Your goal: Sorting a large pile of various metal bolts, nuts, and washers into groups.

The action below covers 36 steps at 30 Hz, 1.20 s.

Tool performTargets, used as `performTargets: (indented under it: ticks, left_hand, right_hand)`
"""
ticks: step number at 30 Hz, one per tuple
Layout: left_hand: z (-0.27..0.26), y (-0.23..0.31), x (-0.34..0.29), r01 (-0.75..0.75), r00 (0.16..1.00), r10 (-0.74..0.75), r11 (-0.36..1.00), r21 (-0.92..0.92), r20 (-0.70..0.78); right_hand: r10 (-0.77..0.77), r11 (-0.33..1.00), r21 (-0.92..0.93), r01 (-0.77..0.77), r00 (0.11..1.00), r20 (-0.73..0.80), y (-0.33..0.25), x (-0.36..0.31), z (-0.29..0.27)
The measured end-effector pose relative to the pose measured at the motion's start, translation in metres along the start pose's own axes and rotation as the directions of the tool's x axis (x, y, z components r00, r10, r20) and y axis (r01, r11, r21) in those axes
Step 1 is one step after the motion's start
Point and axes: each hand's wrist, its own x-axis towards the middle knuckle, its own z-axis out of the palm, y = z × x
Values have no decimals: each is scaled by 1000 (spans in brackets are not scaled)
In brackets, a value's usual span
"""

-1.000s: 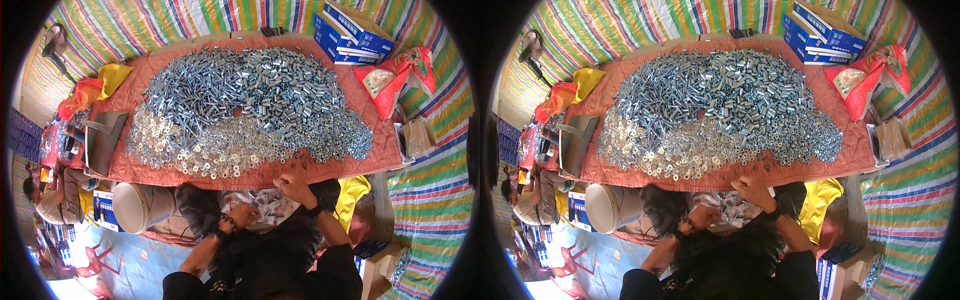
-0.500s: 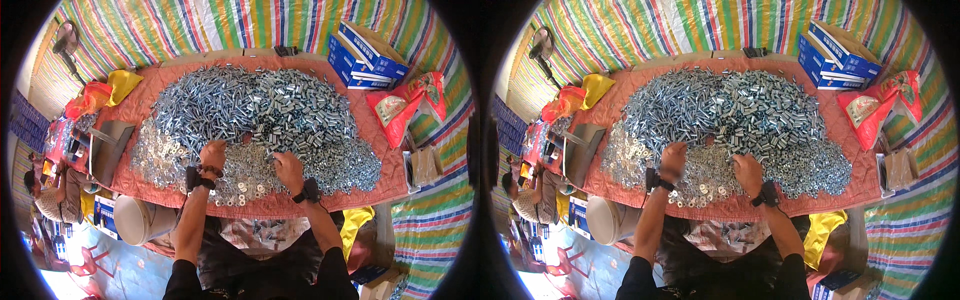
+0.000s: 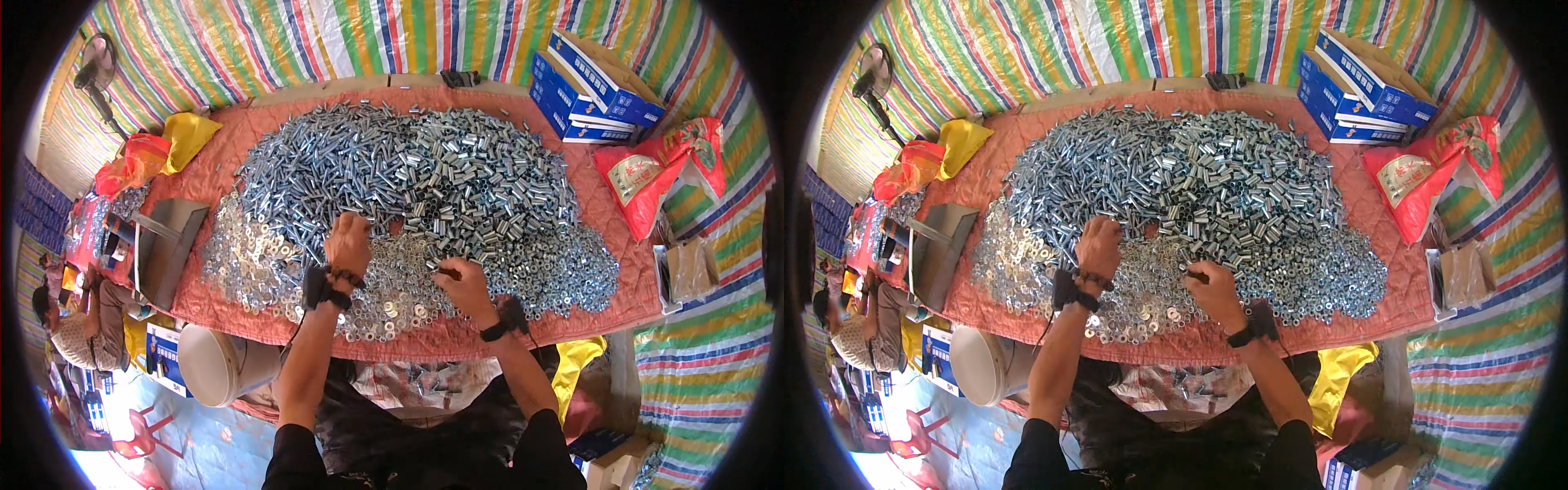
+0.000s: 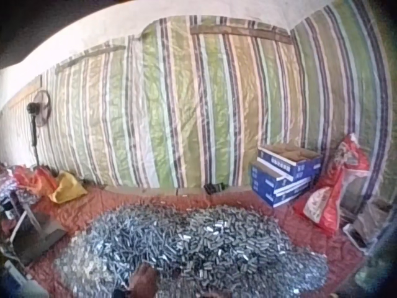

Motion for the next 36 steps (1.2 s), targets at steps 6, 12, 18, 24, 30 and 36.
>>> performTargets:
  ticks: [6, 12, 18, 24, 30, 36]
  left_hand:
    - [-30, 56, -67, 355, 935, -270, 721, -596, 230]
    - [-46, 111, -114, 604, 781, -344, 202, -771, 522]
    - [-58, 120, -130, 501, 851, -330, 270, -823, 409]
    - [-81, 132, -133, 605, 787, -335, 255, -755, 517]
    - [-96, 137, -134, 601, 678, -298, -301, -740, 672]
    - [-102, 139, -144, 587, 655, -282, -395, -707, 701]
  right_hand:
    - [251, 468, 786, -404, 914, 320, -15, -32, -7]
    - [222, 353, 842, -407, 911, 348, -49, -57, -15]
    - [167, 714, 613, -339, 932, 321, -70, -77, -27]
    - [72, 982, 145, -117, 956, 284, -88, -93, -32]
    - [-34, 994, 106, 2, 951, 306, -98, -109, -22]
    - [27, 968, 235, -84, 971, 237, -103, -119, -12]
